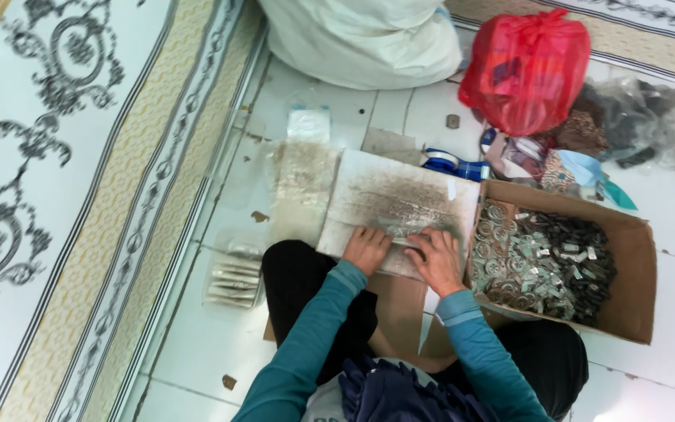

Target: The person sits on the floor and repeatedly picks small metal hardware pieces from a cardboard box, places them into clear plastic bags, seals the bags, and sets them aside. The process is repeated multiple times throughout the clip.

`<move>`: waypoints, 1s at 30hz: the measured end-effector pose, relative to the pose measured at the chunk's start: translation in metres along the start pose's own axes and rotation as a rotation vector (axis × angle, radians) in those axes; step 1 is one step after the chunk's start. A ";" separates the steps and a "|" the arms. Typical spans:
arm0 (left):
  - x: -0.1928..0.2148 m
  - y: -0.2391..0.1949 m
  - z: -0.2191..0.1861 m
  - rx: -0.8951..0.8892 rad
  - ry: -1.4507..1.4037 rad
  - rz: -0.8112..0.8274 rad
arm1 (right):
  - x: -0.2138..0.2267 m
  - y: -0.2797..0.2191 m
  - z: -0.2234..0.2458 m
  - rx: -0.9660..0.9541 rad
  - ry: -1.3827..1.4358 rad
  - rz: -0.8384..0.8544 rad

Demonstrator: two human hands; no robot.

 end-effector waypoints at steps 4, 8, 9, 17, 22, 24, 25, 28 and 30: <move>0.002 -0.012 0.020 0.068 0.039 -0.071 | -0.001 0.010 0.024 0.105 -0.076 -0.034; 0.054 -0.043 0.060 0.188 -0.028 -0.042 | -0.010 0.030 0.076 0.226 -0.001 -0.045; 0.067 -0.052 0.075 0.243 -0.078 0.025 | -0.010 0.038 0.096 0.270 0.046 -0.052; 0.146 -0.182 0.210 0.656 -0.244 0.206 | -0.047 0.096 0.278 0.474 0.312 0.042; 0.113 -0.262 0.271 0.819 -0.211 0.251 | -0.111 0.112 0.341 0.537 0.264 0.123; 0.102 -0.275 0.281 0.768 -0.089 0.212 | -0.144 0.115 0.352 0.579 0.109 0.113; 0.099 -0.278 0.285 0.768 -0.088 0.210 | -0.163 0.118 0.350 0.581 0.108 0.112; 0.080 -0.282 0.294 0.666 -0.006 0.177 | -0.204 0.122 0.351 0.631 -0.072 0.079; 0.045 -0.290 0.299 0.602 0.121 0.266 | -0.212 0.122 0.355 0.650 -0.187 0.119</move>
Point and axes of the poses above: each hand's wrist, its own y-axis towards the middle knuckle, its own x-axis out of the back of the hand, z = x × y, the point moved 8 cm from there along y, towards the middle knuckle, and after that the axes turned 13 degrees about z, right-handed, at the moved point
